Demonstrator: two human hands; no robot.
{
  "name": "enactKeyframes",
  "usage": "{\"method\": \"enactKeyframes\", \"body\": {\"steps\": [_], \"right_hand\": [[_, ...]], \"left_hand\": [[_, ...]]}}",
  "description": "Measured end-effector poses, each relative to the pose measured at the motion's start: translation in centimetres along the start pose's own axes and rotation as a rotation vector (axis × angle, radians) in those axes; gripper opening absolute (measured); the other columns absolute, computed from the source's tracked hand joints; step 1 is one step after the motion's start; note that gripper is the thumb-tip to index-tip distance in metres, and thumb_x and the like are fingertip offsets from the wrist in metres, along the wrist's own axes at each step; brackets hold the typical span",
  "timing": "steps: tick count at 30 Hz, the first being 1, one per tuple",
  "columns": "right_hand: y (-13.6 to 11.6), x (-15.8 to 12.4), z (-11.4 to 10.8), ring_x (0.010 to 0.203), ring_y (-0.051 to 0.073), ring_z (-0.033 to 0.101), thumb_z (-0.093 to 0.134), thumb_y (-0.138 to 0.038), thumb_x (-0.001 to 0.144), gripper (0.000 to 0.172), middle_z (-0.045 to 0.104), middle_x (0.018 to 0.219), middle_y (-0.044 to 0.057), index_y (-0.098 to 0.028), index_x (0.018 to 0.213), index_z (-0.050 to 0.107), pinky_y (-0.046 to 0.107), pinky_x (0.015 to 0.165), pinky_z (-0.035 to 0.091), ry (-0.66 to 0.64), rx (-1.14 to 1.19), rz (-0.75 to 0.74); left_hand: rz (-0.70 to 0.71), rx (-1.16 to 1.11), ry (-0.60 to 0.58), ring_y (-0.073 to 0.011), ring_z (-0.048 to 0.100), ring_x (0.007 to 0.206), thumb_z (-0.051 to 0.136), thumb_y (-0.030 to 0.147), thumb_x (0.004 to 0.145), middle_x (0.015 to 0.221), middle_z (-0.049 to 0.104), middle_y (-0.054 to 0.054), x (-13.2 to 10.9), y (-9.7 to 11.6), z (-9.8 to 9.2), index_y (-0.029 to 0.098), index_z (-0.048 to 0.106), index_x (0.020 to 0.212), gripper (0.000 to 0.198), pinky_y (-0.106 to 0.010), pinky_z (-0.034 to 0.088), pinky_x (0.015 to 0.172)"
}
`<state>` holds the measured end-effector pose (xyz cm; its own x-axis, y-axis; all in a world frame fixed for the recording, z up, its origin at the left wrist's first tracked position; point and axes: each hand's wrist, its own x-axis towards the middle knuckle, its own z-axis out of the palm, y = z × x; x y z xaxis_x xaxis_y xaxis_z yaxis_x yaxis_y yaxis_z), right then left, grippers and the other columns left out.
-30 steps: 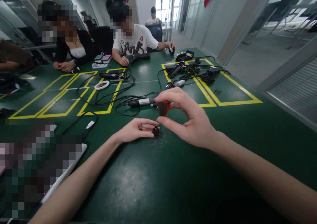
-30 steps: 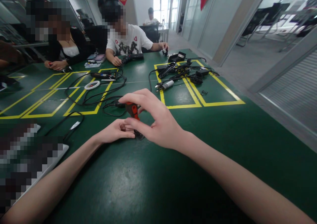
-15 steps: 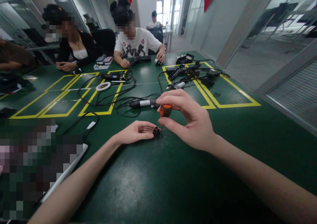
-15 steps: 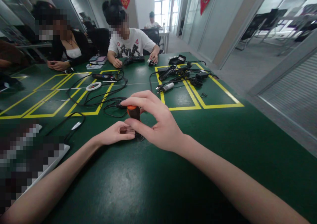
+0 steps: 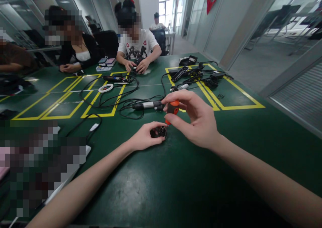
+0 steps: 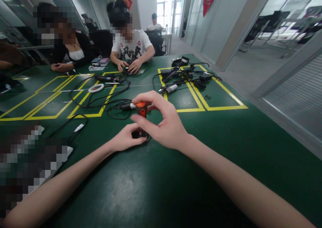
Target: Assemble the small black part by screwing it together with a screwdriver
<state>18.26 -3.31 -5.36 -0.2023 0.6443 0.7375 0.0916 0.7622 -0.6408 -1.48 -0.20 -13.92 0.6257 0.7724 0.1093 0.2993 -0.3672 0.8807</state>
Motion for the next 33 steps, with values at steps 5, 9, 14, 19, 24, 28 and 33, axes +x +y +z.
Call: {"method": "enactKeyframes", "body": {"steps": [5, 9, 14, 19, 24, 28, 33], "right_hand": [[0.8, 0.7, 0.4, 0.098, 0.019, 0.067, 0.068, -0.018, 0.092, 0.021, 0.067, 0.108, 0.004, -0.023, 0.112, 0.065, 0.032, 0.081, 0.057, 0.053, 0.023, 0.054], [1.2, 1.5, 0.8, 0.095, 0.017, 0.067, 0.066, -0.020, 0.093, 0.016, 0.068, 0.106, 0.004, -0.022, 0.109, 0.066, 0.032, 0.081, 0.057, 0.032, 0.034, 0.042], [2.3, 3.0, 1.0, 0.091, 0.017, 0.065, 0.075, -0.024, 0.085, 0.010, 0.067, 0.097, 0.003, -0.022, 0.094, 0.071, 0.029, 0.075, 0.057, 0.095, -0.018, -0.006], [3.5, 3.7, 0.2, 0.088, 0.016, 0.070, 0.067, -0.026, 0.092, 0.015, 0.072, 0.096, 0.003, -0.020, 0.104, 0.074, 0.029, 0.075, 0.059, 0.067, 0.026, 0.043], [3.5, 3.6, -0.7, 0.081, 0.016, 0.070, 0.063, -0.032, 0.097, 0.015, 0.073, 0.089, 0.003, -0.020, 0.098, 0.073, 0.029, 0.071, 0.058, 0.045, -0.017, 0.011], [2.9, 3.6, -0.8, 0.083, 0.018, 0.066, 0.075, -0.030, 0.090, 0.008, 0.070, 0.088, 0.002, -0.023, 0.092, 0.078, 0.031, 0.069, 0.057, 0.075, -0.147, -0.051], [2.3, 3.5, -0.9, 0.081, 0.017, 0.068, 0.061, -0.026, 0.099, 0.022, 0.073, 0.095, 0.004, -0.022, 0.113, 0.077, 0.032, 0.070, 0.059, -0.027, -0.081, 0.004]], "left_hand": [[-0.015, -0.062, 0.030, -0.0146, 0.061, 0.083, 0.073, 0.026, 0.076, 0.093, 0.069, -0.002, 0.6, 0.3, 0.1, 0.016, 0.064, 0.099, 0.027, -0.028, 0.050, 0.081], [0.004, 0.017, 0.026, -0.0127, 0.057, 0.074, 0.071, 0.026, 0.074, 0.085, 0.066, 0.000, 1.3, 0.5, 0.0, 0.016, 0.065, 0.093, 0.021, -0.027, 0.048, 0.073], [0.024, 0.103, 0.083, -0.0131, 0.057, 0.074, 0.071, 0.026, 0.075, 0.087, 0.067, -0.001, 2.9, -0.4, -0.3, 0.013, 0.068, 0.096, 0.025, -0.026, 0.047, 0.071], [0.076, 0.178, 0.130, -0.0135, 0.057, 0.075, 0.072, 0.019, 0.072, 0.089, 0.066, -0.002, 3.9, -1.0, 0.0, 0.014, 0.069, 0.095, 0.023, -0.026, 0.048, 0.072], [0.003, -0.006, 0.087, -0.0105, 0.055, 0.071, 0.074, 0.020, 0.072, 0.095, 0.069, -0.004, 4.3, -1.3, 0.0, 0.011, 0.071, 0.098, 0.027, -0.025, 0.047, 0.070], [-0.059, -0.121, -0.008, -0.0095, 0.055, 0.070, 0.080, 0.021, 0.070, 0.091, 0.071, -0.003, 4.6, -1.5, -0.5, 0.010, 0.072, 0.100, 0.033, -0.023, 0.047, 0.068], [-0.037, -0.104, -0.038, -0.0122, 0.060, 0.075, 0.083, 0.026, 0.071, 0.088, 0.071, -0.002, 4.4, -1.3, -0.7, 0.013, 0.073, 0.100, 0.033, -0.025, 0.049, 0.075]]}}
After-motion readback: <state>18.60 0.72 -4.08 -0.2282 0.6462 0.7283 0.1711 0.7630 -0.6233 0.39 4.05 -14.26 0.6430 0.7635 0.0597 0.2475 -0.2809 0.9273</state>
